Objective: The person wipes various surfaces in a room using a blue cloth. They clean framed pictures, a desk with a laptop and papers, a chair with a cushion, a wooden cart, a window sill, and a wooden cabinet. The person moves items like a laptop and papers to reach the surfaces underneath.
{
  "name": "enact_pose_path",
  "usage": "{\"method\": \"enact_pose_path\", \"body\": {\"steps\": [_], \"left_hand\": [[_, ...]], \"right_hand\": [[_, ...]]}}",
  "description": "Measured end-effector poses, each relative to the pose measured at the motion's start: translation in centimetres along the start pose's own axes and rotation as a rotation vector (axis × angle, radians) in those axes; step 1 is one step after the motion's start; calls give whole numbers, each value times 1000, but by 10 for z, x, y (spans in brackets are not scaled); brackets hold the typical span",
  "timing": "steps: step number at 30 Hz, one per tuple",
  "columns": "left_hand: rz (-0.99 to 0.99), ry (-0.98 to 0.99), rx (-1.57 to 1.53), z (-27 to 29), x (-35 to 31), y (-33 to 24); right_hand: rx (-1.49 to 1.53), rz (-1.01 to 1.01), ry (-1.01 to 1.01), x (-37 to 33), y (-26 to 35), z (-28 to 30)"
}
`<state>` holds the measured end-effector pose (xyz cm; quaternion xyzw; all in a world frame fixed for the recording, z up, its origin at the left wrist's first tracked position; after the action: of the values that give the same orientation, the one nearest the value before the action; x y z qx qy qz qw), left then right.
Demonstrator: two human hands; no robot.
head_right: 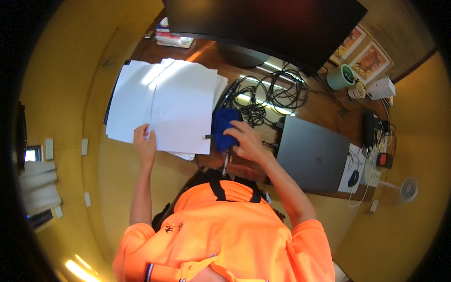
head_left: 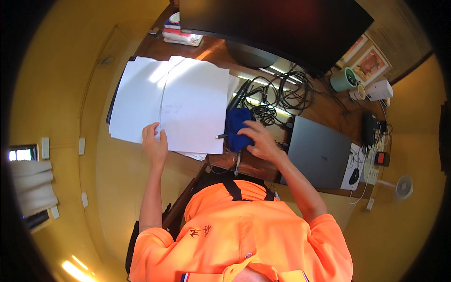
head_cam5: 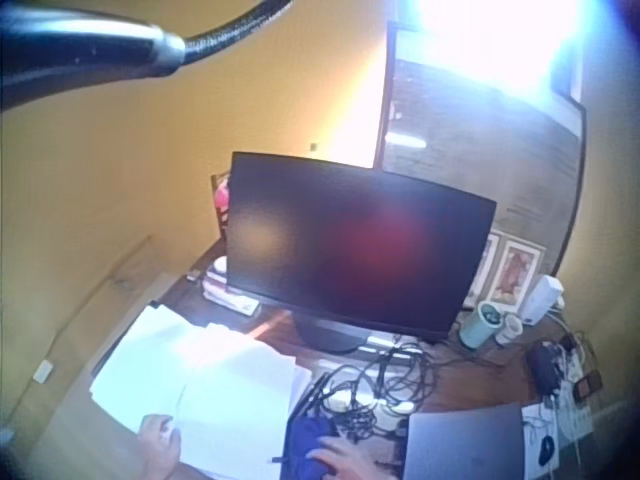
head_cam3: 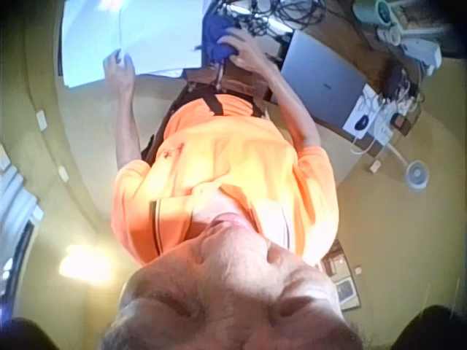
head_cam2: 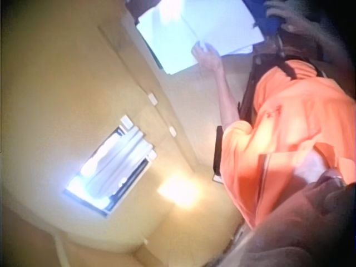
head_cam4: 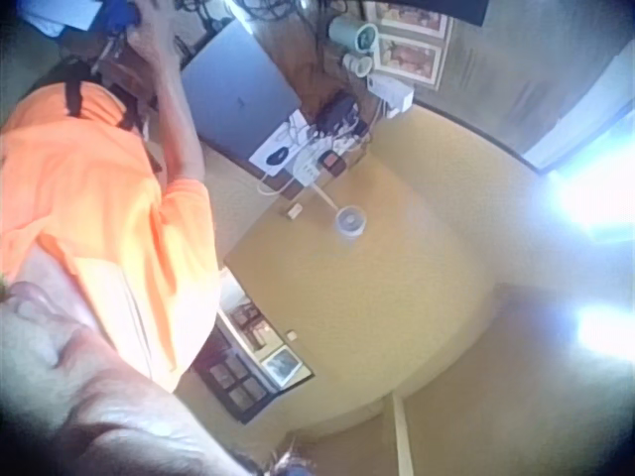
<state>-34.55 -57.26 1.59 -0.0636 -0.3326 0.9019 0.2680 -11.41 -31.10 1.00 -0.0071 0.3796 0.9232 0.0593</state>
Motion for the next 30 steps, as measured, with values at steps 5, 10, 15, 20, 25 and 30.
{"method": "enact_pose_path", "body": {"steps": [5,10,15,20,25,30], "left_hand": [[7,-40,-9,7,-3,7],[-109,-164,7,24,-10,-36],[-331,-27,-93,2,-27,-129],[-578,288,-349,-65,-62,-214],[-746,594,-388,-135,-110,-263],[-887,777,-313,-179,-143,-299]], "right_hand": [[126,26,-156,-14,2,19],[502,-35,-424,-76,26,130],[845,-31,-851,-194,4,190],[620,-166,-1035,-281,2,188],[94,-412,-800,-260,25,125],[-115,-413,-678,-266,-14,51]]}}
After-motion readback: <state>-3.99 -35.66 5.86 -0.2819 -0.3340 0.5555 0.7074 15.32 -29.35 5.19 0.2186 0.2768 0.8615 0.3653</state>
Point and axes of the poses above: each hand's wrist, its own x-axis towards the middle knuckle, its own z-axis out of the back of the hand, y = z × x, the point moved 8 cm from there along x, towards the middle knuckle, and after that the axes turned 13 degrees about y, right-handed, at the moved point
